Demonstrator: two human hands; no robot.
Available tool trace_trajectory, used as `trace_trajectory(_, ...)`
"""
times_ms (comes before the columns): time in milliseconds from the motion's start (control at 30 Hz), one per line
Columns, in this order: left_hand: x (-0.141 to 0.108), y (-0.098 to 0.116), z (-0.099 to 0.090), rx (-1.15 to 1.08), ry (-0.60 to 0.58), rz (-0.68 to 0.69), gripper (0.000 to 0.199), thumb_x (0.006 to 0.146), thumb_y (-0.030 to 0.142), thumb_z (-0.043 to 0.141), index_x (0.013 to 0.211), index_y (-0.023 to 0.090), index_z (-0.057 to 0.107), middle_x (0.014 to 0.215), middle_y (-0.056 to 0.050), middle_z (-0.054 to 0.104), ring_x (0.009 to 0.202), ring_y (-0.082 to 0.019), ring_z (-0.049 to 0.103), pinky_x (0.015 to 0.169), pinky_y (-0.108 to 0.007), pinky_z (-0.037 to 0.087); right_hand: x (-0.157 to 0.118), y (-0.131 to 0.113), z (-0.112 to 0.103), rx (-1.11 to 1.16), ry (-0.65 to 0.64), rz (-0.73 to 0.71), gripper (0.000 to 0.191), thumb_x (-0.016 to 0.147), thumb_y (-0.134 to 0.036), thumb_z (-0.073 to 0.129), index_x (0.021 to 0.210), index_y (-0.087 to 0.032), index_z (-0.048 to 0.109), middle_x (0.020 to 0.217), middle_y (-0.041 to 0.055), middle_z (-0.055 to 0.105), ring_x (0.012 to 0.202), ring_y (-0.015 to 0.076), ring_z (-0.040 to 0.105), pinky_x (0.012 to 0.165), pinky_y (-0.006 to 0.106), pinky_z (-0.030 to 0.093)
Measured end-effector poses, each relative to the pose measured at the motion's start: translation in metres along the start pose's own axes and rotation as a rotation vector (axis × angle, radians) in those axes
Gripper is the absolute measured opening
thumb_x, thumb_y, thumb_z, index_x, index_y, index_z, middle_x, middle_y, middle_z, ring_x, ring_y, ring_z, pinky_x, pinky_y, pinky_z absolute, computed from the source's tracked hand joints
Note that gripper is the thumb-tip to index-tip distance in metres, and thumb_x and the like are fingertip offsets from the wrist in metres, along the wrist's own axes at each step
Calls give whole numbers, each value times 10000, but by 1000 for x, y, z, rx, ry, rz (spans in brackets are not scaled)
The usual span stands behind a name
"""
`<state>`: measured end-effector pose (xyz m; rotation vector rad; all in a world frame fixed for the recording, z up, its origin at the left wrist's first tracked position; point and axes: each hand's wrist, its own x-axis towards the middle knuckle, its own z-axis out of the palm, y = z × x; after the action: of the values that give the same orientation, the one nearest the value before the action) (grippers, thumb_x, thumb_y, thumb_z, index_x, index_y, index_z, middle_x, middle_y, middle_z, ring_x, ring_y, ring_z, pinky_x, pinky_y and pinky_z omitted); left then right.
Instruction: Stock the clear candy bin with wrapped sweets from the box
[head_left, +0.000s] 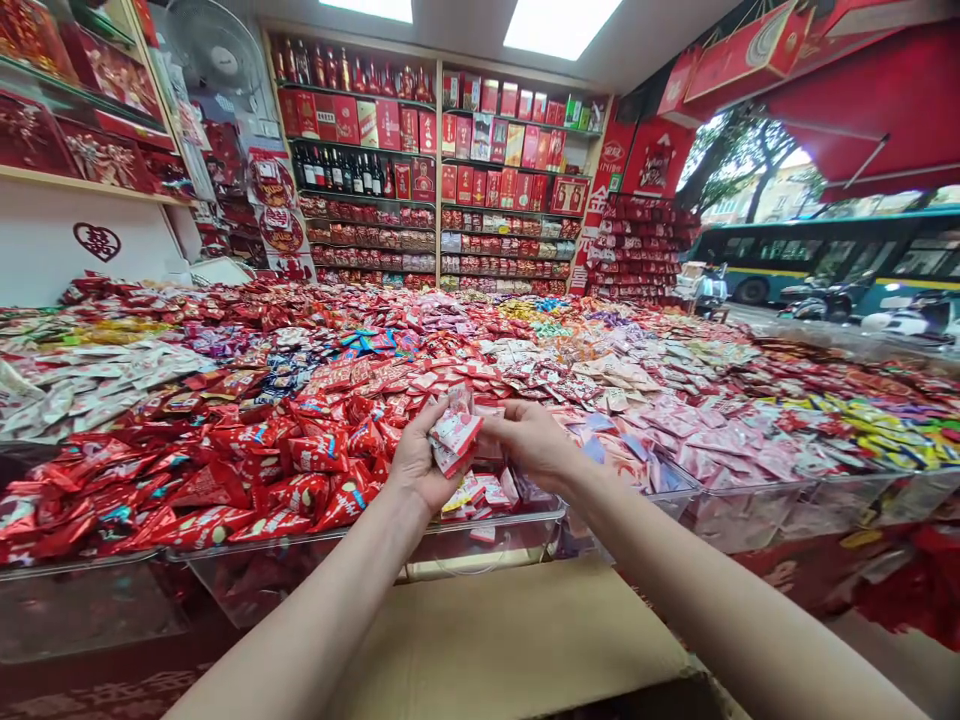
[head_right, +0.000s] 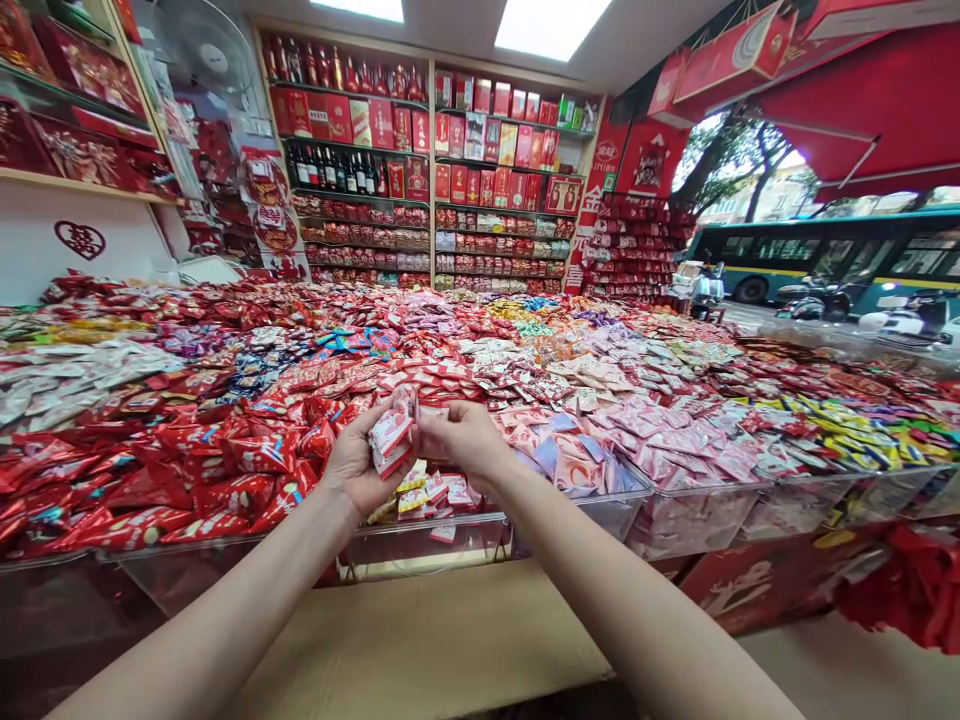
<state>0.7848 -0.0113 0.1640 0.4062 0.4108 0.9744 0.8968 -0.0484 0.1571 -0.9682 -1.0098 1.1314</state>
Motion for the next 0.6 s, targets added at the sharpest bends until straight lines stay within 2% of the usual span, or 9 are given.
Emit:
trace_trajectory(100, -3, 7, 4, -41, 1, 40, 150, 796, 127, 476, 756, 118, 621, 620, -48, 670, 524, -142, 629, 469, -224, 531, -4, 7, -4, 13, -39, 32, 281, 639, -387, 651, 793, -166, 570, 717, -1, 629, 609, 124, 582, 622, 301, 505)
trace_trajectory(167, -5, 14, 5, -32, 6, 84, 158, 803, 140, 467, 800, 118, 623, 639, -57, 671, 565, -155, 640, 470, -225, 533, 0, 8, -13, -146, -2, 20, 287, 719, -404, 566, 890, -174, 547, 823, 30, 645, 702, 154, 608, 650, 319, 504)
trace_trajectory(233, -7, 23, 4, -4, 30, 127, 162, 800, 134, 468, 844, 112, 622, 654, -66, 673, 581, -162, 644, 480, -235, 537, 11, 12, -24, -548, 71, -22, 295, 753, -363, 532, 961, -155, 531, 908, 82, 648, 795, 190, 614, 682, 320, 489)
trace_trajectory(300, -8, 29, 0, 24, 40, 141, 159, 793, 123, 475, 856, 107, 620, 678, -74, 677, 590, -167, 647, 488, -243, 541, 26, 19, -33, -1088, 121, -31, 314, 752, -295, 544, 1010, -117, 532, 973, 139, 640, 871, 224, 603, 721, 308, 464)
trace_trajectory(367, -8, 32, -5, 44, 33, 126, 144, 789, 121, 482, 832, 110, 619, 692, -74, 680, 595, -173, 652, 475, -242, 538, 40, 32, -35, -1470, 85, 27, 310, 741, -204, 551, 1027, -85, 553, 1018, 179, 629, 924, 247, 593, 751, 293, 444)
trace_trajectory(400, -8, 32, -8, 48, 35, 122, 136, 789, 119, 483, 817, 113, 617, 690, -72, 681, 590, -174, 653, 466, -240, 535, 45, 40, -34, -1563, 47, 65, 290, 737, -159, 547, 1014, -78, 575, 1025, 187, 628, 940, 252, 591, 761, 284, 438)
trace_trajectory(500, -6, 30, -15, 51, 54, 137, 123, 786, 106, 487, 794, 116, 609, 680, -70, 689, 573, -178, 656, 476, -258, 543, 56, 63, -24, -1611, -40, 141, 205, 709, -84, 563, 893, -84, 654, 975, 176, 656, 934, 254, 604, 770, 265, 437)
trace_trajectory(600, -5, 29, -20, 60, 77, 146, 114, 776, 90, 494, 782, 104, 607, 659, -76, 693, 549, -179, 655, 490, -268, 550, 62, 76, -18, -1620, -76, 192, 135, 674, -122, 629, 792, -98, 690, 890, 160, 682, 880, 258, 626, 746, 260, 454)
